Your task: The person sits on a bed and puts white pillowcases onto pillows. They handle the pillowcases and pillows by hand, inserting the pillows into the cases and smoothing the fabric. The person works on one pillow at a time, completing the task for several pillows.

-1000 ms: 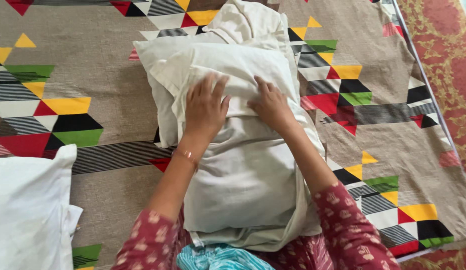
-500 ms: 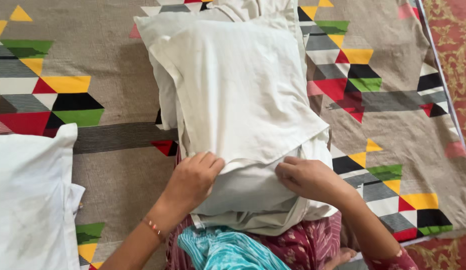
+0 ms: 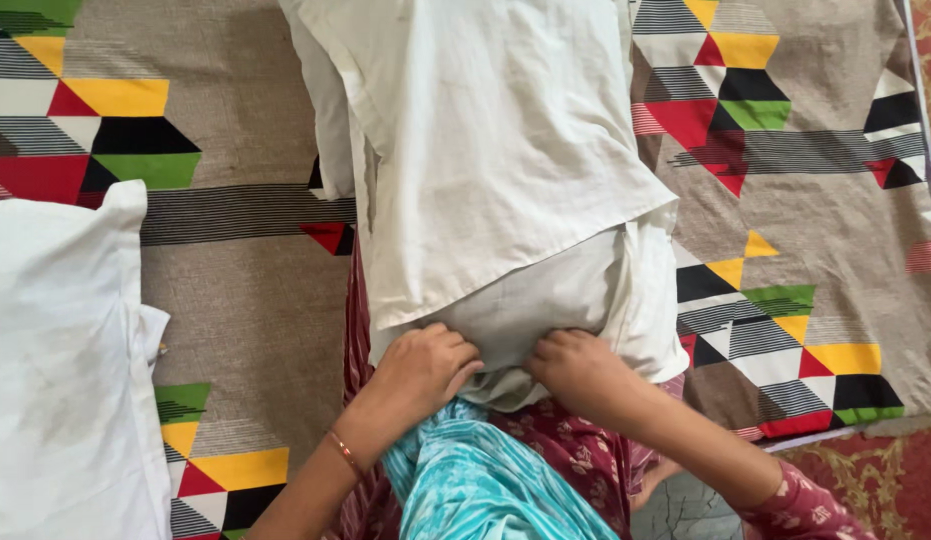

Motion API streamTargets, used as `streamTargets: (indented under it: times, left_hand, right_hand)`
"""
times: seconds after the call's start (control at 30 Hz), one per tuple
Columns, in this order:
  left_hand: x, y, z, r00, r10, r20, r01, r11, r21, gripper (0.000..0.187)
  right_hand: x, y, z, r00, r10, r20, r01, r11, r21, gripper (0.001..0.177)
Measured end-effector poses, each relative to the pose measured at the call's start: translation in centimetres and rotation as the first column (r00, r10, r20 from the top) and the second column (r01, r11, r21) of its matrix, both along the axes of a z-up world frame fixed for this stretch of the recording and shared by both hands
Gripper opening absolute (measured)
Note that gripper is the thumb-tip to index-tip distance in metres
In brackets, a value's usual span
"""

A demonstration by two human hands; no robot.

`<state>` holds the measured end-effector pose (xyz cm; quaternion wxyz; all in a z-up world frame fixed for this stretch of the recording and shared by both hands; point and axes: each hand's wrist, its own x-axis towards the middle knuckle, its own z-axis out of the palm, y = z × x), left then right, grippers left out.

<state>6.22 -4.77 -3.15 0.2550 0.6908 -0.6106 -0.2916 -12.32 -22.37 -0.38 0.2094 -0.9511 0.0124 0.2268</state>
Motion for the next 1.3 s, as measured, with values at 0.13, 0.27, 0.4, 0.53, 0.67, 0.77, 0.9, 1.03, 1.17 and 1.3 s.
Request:
streamTargets:
  times: [0.13, 0.27, 0.4, 0.53, 0.67, 0.77, 0.9, 1.03, 1.17, 1.3]
  left_hand:
    - [-0.7, 1.3, -0.3, 0.998, -0.011, 0.059, 0.017, 0.995, -0.101, 0.053]
    - [-1.1, 2.4, 0.0, 0.986, 0.016, 0.167, -0.02, 1.0, 0.019, 0.023]
    - [0.7, 2.9, 2.0, 0.949, 0.274, -0.154, -0.262, 0.961, 0.091, 0.036]
    - [3.4, 1.8, 3.5, 0.841, 0.468, -0.271, -0.32, 0.834, 0.449, 0.024]
    - [3.5, 1.4, 3.0, 0.737, 0.57, -0.363, -0.51, 0.821, 0.255, 0.026]
    - [2.9, 0.6, 2.4, 0.71, 0.606, -0.36, -0.58, 0.792, 0.19, 0.023]
    - [3.1, -0.2, 1.9, 0.79, 0.606, -0.099, -0.612, 0.788, -0.062, 0.032]
    - [0.7, -0.3, 2.0, 0.927, 0.375, -0.015, -0.356, 0.865, -0.353, 0.043]
    - [-1.7, -1.9, 2.3, 0.926, 0.332, 0.181, -0.164, 0.784, -0.599, 0.074]
    - [0.2, -2.8, -0.3, 0.705, 0.585, -0.401, -0.565, 0.805, 0.181, 0.049]
  right_hand:
    - [0.2, -1.7, 3.1, 0.92, -0.381, -0.087, 0.391, 0.908, 0.15, 0.031]
    - [0.7, -1.8, 4.8, 0.879, -0.448, 0.16, 0.414, 0.886, 0.206, 0.027]
    - [0.2, -2.5, 6.0, 0.766, -0.638, 0.08, 0.608, 0.76, 0.23, 0.025]
    - [0.8, -2.8, 5.3, 0.81, -0.586, -0.033, 0.583, 0.796, 0.164, 0.026]
    - [0.1, -1.0, 3.1, 0.724, -0.361, 0.588, 0.288, 0.932, 0.218, 0.056]
    - [0.1, 1.0, 1.8, 0.873, 0.14, 0.466, -0.029, 0.971, -0.237, 0.058]
    - [1.3, -0.7, 1.1, 0.803, 0.141, 0.579, 0.086, 0.934, -0.347, 0.046]
    - [2.3, -3.6, 2.1, 0.722, -0.538, 0.436, 0.477, 0.843, 0.249, 0.025]
    - [5.5, -4.4, 4.0, 0.688, -0.672, 0.273, 0.574, 0.734, 0.363, 0.019]
    - [7.1, -5.0, 5.1, 0.652, -0.721, 0.233, 0.655, 0.691, 0.306, 0.032]
